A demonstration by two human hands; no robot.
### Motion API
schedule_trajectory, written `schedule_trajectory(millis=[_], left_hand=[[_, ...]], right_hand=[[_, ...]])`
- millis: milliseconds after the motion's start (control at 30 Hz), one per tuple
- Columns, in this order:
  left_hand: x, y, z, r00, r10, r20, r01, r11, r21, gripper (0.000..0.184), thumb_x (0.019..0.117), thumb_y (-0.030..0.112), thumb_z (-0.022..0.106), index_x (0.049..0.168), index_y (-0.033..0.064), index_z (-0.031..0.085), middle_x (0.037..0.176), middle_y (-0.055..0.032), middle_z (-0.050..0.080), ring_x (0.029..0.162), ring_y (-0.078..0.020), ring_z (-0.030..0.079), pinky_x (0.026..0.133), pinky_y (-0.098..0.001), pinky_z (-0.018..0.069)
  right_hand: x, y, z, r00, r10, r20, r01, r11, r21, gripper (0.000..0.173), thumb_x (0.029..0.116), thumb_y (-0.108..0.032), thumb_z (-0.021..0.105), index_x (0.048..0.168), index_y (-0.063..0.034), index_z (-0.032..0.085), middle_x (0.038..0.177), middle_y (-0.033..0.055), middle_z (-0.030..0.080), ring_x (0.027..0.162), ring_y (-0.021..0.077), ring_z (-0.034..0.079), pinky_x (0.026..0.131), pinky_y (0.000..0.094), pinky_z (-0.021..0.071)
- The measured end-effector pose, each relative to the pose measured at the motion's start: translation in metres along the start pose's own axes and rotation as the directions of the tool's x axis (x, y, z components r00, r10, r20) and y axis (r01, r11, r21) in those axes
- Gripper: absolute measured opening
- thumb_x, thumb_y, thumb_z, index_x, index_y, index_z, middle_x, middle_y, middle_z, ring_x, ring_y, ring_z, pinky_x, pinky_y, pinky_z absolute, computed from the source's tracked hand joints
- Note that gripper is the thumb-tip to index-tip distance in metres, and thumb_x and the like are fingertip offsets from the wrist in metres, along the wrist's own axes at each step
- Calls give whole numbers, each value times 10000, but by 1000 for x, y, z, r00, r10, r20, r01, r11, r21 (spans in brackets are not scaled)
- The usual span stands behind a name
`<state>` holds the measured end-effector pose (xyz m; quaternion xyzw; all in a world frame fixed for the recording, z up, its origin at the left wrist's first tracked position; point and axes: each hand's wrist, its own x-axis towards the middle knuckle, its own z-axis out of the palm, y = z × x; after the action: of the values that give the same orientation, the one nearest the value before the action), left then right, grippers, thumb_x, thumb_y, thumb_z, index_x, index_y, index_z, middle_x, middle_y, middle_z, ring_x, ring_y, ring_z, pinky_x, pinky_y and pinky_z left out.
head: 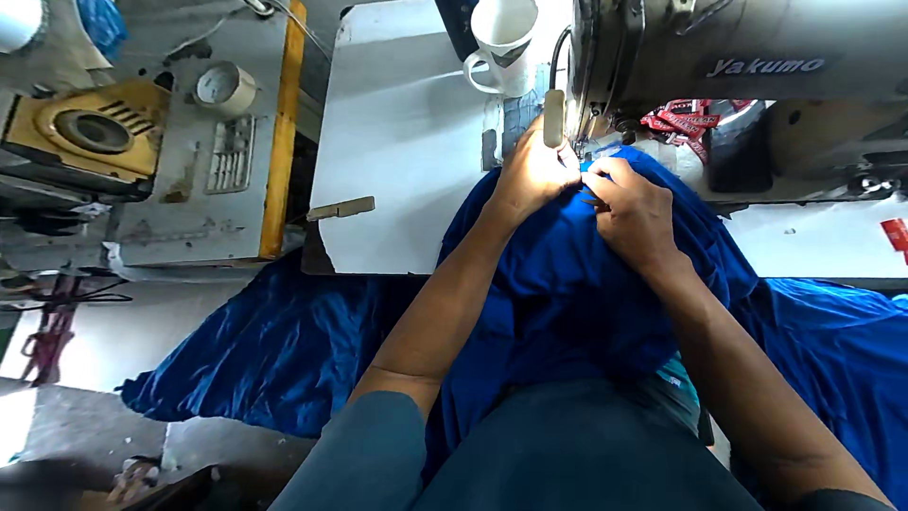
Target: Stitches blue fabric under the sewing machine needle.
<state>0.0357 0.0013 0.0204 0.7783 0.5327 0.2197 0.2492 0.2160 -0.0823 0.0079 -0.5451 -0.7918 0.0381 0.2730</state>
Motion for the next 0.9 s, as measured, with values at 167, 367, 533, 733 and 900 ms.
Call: schedule_trajectory(millis=[167,367,533,733,900], left_hand=[[5,-7,0,999,43,10,-43,999,-18,331,737,373,824,884,118,674,1179,-82,611,1057,-206,612,884,-449,527],[-9,-17,-24,997,65,-46,-72,981,-177,250,961,162,634,1184,50,643,980,-59,697,766,-111,674,707,-306,585],[-44,-33,-36,989,64,-130,-98,957,-273,298,954,114,653,1236,42,591,1094,-61,712,884,-82,718,794,-259,619],[-49,-42,-27,906,389,-168,-409,907,-101,178,972,81,613,1088,60,746,1184,-90,663,1093,-137,645,943,-282,556],[-50,-38,-19,877,476,-62,-464,873,150,334,1014,179,559,1250,310,756,1221,-76,643,1144,-226,586,958,-360,501]], right_hand=[[0,-1,-1,998,-32,55,35,998,-58,314,950,-91,568,1205,-144,744,1300,75,663,1013,291,694,663,477,566],[1,-5,-2,991,-58,117,72,991,-116,323,988,-110,550,1271,-130,705,1325,116,638,985,338,684,638,486,555],[1,-5,-1,992,-68,109,81,989,-123,305,998,-112,551,1260,-129,706,1313,113,639,973,332,681,627,476,544],[-1,-8,-1,993,-59,102,72,990,-125,295,1017,-124,559,1273,-135,705,1312,110,630,969,325,678,625,483,543],[-4,-8,-1,992,-53,112,70,986,-150,323,1004,-116,578,1300,-148,702,1344,112,617,972,328,674,627,481,544]])
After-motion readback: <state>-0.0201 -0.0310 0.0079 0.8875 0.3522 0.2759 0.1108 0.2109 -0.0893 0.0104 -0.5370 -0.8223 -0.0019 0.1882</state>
